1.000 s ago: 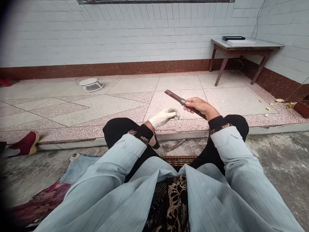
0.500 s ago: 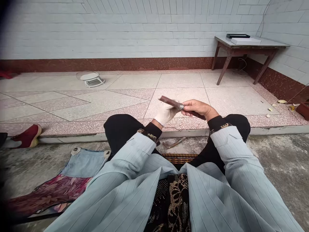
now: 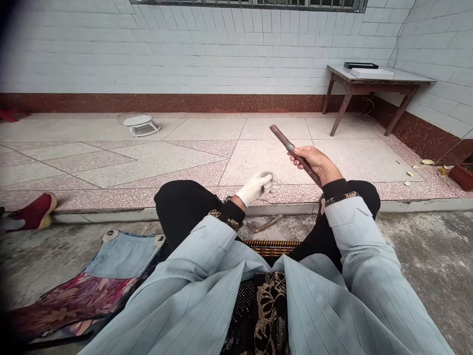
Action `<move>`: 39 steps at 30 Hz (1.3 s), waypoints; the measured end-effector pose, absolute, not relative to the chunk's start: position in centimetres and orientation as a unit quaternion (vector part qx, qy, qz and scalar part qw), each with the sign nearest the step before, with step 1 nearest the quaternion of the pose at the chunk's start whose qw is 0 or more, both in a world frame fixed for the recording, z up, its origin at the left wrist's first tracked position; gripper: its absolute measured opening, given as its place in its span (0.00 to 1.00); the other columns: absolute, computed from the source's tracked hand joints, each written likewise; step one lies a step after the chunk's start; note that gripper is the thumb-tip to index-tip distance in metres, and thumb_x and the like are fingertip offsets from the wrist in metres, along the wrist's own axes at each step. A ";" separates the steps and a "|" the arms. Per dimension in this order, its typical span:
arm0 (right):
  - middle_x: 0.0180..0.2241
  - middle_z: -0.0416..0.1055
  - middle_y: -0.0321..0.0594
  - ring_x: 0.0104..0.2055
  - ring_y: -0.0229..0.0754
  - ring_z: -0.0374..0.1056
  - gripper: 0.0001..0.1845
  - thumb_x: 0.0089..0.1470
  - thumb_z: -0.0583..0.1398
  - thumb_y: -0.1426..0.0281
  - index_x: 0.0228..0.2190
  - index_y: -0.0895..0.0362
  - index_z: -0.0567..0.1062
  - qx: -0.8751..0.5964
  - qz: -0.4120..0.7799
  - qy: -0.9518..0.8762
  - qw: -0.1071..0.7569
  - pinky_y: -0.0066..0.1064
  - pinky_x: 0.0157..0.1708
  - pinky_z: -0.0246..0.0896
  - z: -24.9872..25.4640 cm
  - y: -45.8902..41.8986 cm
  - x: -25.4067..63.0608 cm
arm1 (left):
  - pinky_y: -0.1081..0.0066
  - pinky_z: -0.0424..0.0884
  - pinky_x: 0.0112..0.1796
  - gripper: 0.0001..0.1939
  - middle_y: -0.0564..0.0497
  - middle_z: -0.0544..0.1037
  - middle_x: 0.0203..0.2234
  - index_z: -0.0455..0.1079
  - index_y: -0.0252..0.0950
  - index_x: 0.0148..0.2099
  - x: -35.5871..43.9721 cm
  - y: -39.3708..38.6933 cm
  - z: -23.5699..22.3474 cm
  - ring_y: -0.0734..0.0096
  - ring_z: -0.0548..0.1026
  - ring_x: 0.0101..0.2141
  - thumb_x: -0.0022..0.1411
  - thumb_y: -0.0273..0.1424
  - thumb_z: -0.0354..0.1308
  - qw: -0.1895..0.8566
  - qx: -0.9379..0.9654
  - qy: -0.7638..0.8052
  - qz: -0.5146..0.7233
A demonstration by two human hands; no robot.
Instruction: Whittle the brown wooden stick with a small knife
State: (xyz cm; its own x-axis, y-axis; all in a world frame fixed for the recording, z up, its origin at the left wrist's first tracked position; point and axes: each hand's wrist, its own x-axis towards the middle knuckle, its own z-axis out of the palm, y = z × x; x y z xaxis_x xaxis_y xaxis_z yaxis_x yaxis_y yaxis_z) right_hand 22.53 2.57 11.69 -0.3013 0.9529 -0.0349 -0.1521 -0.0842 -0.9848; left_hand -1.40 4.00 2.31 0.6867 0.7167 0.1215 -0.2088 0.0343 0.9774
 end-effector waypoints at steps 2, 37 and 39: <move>0.27 0.68 0.41 0.24 0.32 0.60 0.09 0.59 0.60 0.68 0.31 0.61 0.74 -0.452 0.584 -0.504 0.449 0.25 0.19 0.53 11.0 3.1 22.0 | 0.74 0.61 0.26 0.12 0.59 0.60 0.17 0.71 0.34 0.35 -1.3 3.7 2.6 0.78 0.57 0.18 0.65 0.37 0.54 0.598 0.710 0.256 0.268; 0.27 0.66 0.39 0.25 0.35 0.58 0.07 0.57 0.59 0.70 0.37 0.58 0.74 -0.541 0.392 -0.638 0.382 0.30 0.23 0.50 9.2 3.3 21.0 | 0.77 0.55 0.20 0.14 0.56 0.63 0.19 0.71 0.33 0.38 -0.5 4.7 3.3 0.81 0.58 0.18 0.63 0.40 0.56 0.667 0.667 0.232 0.239; 0.26 0.67 0.39 0.26 0.37 0.58 0.09 0.56 0.59 0.70 0.39 0.58 0.77 -0.579 0.310 -0.678 0.331 0.32 0.26 0.49 9.0 3.4 21.1 | 0.77 0.53 0.20 0.12 0.56 0.62 0.19 0.71 0.33 0.36 -0.6 4.7 3.7 0.80 0.59 0.19 0.63 0.38 0.56 0.635 0.691 0.248 0.239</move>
State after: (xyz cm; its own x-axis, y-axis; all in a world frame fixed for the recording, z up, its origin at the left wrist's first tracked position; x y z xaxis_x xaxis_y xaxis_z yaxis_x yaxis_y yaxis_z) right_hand 21.13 3.36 8.96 -0.1106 0.9898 0.0895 0.5799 0.1375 -0.8030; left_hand -0.60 4.73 3.74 0.7621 0.6472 0.0150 0.0398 -0.0700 0.9968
